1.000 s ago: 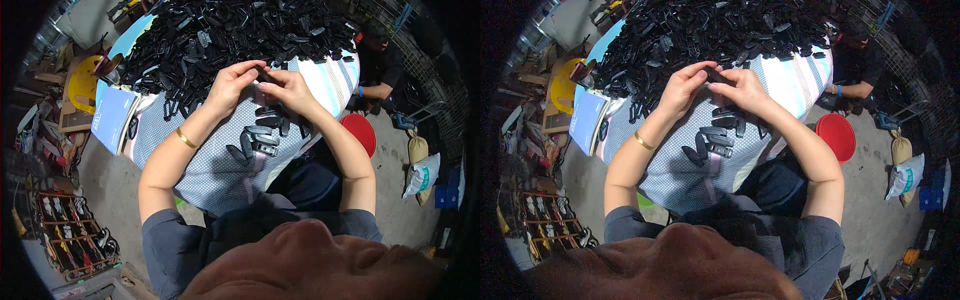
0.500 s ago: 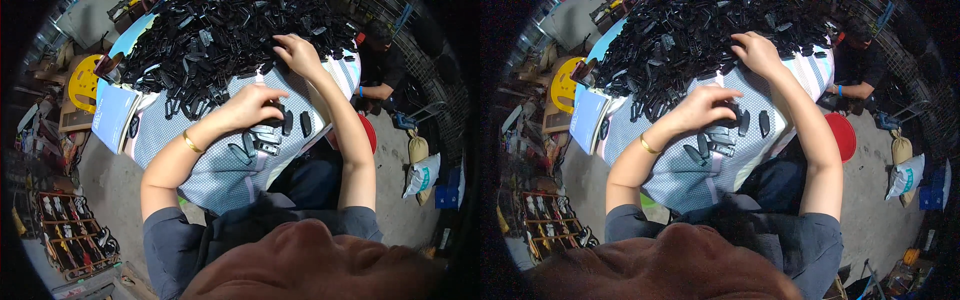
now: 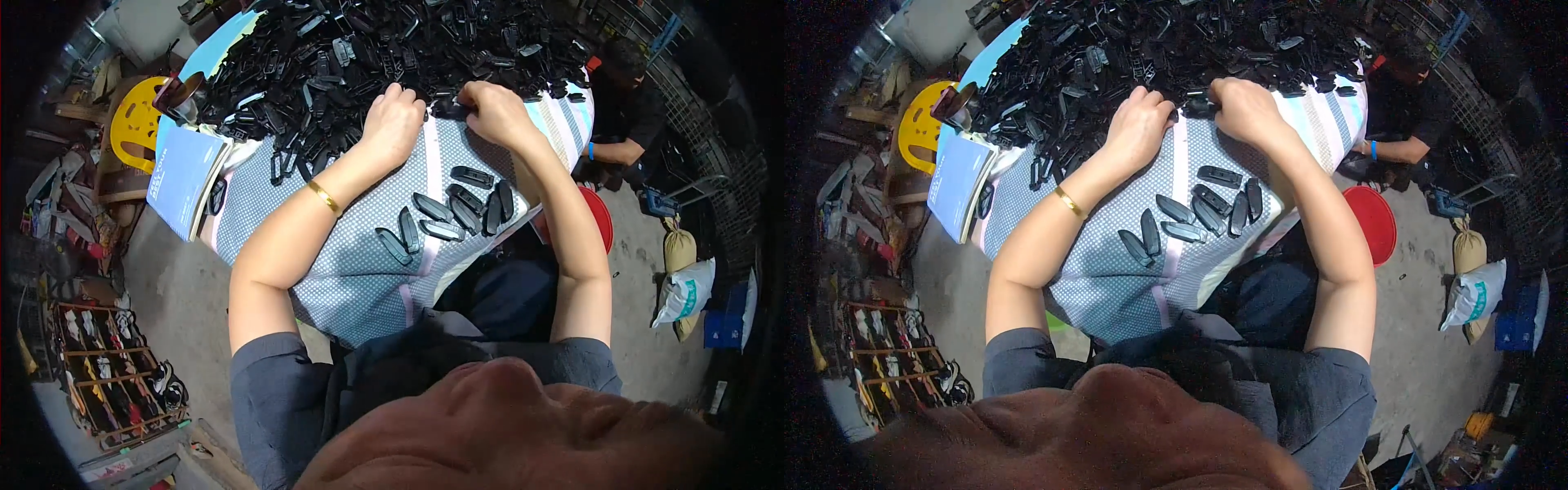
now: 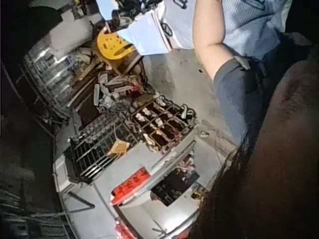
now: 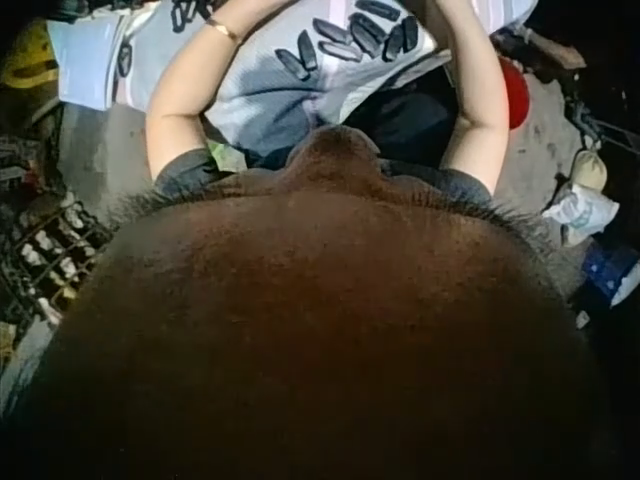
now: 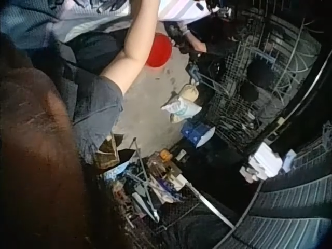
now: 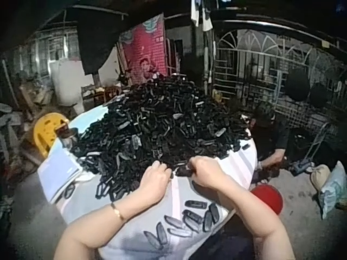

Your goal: Inspecting and sorting small black plastic components from a pile into separate groups on a table.

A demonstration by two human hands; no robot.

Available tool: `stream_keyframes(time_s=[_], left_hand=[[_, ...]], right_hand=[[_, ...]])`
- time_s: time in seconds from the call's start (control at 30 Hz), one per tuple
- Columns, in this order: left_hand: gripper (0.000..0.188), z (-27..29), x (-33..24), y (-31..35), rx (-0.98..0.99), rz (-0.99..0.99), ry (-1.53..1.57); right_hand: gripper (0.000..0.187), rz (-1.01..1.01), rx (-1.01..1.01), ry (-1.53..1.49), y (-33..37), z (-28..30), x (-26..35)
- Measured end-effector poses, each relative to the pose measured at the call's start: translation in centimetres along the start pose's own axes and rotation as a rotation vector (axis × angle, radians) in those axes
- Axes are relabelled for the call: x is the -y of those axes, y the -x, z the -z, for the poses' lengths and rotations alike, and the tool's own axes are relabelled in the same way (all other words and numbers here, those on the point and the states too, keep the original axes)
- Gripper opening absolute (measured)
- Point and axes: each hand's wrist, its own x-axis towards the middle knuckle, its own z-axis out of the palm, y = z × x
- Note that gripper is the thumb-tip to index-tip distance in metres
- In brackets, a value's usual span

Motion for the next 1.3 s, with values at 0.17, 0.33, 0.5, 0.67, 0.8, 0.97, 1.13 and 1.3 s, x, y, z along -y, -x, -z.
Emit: stream_keyframes(time_s=[0.17,0.33,0.5,0.67,0.8,0.97,1.13,1.3], left_hand=[[0.018,0.2,-0.4,0.5,-0.042,-0.065,0.152],[0.027,1.1,-0.5,1.1,-0.106,0.061,0.416],[0.030,1.3,0.5,1.0,0.085,0.440,1.013],[0.033,2.1,-0.3,0.9,0.221,0.567,1.426],[0.033,2.5,-0.9,0.7,0.137,0.623,1.801],[0.032,2.8,-0.3,0.7,-0.023,0.653,1.573],[0.030,2.4,-0.2,0.9,-0.081,0.564,1.474],[0.027,2.8,-0.7,0.9,-0.138,0.544,1.400]], right_hand=[[0.041,0.161,0.002,0.053,1.3,-0.6,1.1],[0.037,0.280,0.020,0.089,1.7,-0.2,1.4],[0.024,0.241,-0.065,-0.282,1.6,0.4,1.4],[0.014,-0.192,-0.223,-0.859,0.7,-0.2,2.2],[0.027,0.136,-0.394,-0.699,1.2,-0.5,3.6],[0.033,0.353,-0.323,-0.539,1.7,0.2,4.2],[0.034,0.189,-0.267,-0.720,1.9,0.0,4.5],[0.032,-0.007,-0.295,-0.875,2.2,-0.1,4.9]])
